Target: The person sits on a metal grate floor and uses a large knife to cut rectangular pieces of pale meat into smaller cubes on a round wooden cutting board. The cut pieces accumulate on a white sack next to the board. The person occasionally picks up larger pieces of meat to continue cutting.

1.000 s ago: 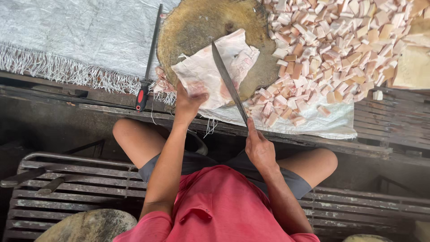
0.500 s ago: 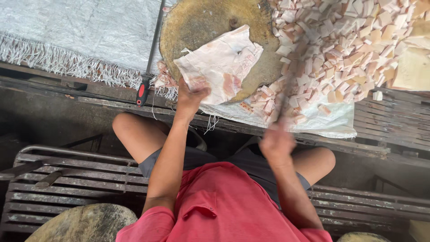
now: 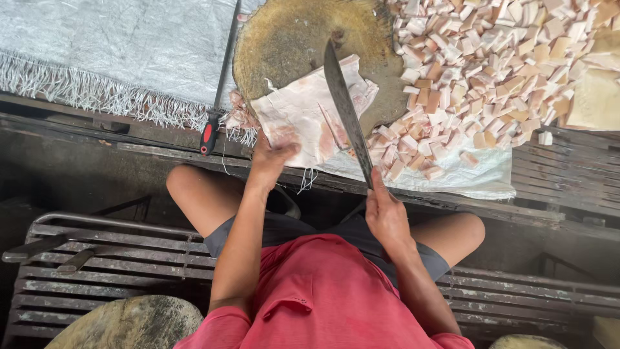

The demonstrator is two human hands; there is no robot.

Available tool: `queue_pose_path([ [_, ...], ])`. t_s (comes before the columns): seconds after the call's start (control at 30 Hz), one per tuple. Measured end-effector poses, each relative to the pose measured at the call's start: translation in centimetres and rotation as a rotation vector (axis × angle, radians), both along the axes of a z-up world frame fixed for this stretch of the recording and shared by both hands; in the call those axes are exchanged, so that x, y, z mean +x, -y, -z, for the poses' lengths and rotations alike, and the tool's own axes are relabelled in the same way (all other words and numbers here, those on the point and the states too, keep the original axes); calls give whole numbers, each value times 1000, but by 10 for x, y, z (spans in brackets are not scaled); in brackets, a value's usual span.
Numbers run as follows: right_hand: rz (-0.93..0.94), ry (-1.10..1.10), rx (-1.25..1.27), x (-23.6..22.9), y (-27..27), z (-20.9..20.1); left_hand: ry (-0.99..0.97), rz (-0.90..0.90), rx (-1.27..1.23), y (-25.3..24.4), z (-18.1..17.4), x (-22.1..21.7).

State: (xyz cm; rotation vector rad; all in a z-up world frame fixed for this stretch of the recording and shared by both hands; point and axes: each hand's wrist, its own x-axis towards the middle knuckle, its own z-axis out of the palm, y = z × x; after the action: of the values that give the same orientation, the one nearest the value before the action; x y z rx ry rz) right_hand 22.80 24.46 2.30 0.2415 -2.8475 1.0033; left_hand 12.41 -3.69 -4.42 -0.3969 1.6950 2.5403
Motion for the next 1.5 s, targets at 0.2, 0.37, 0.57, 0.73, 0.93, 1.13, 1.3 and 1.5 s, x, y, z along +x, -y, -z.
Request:
queue_pose_path([
  [0.2, -56, 68, 198, -16, 23, 30, -29, -12, -61, -4, -3, 23],
  [0.37, -43, -73, 132, -14, 20, -6, -53, -12, -53, -6, -5, 25],
  [0.57, 56, -635, -349, -4, -2, -49, -32, -6, -58, -5, -3, 26],
  [0.73, -110, 5, 420, -24, 40, 10, -78, -44, -12, -5, 4, 28],
  [0.93, -63, 151, 311, -14, 24, -19, -33, 7, -36, 23, 15, 23],
  [1.13, -126, 45, 185, -36, 37, -11, 49, 79, -21, 60, 8, -3],
  [1.3, -134, 42, 152, -101, 76, 16, 52, 102, 155, 47, 5, -3],
  [1.5, -52, 270, 227, -33, 33, 12, -66, 72, 363, 73, -24, -64],
])
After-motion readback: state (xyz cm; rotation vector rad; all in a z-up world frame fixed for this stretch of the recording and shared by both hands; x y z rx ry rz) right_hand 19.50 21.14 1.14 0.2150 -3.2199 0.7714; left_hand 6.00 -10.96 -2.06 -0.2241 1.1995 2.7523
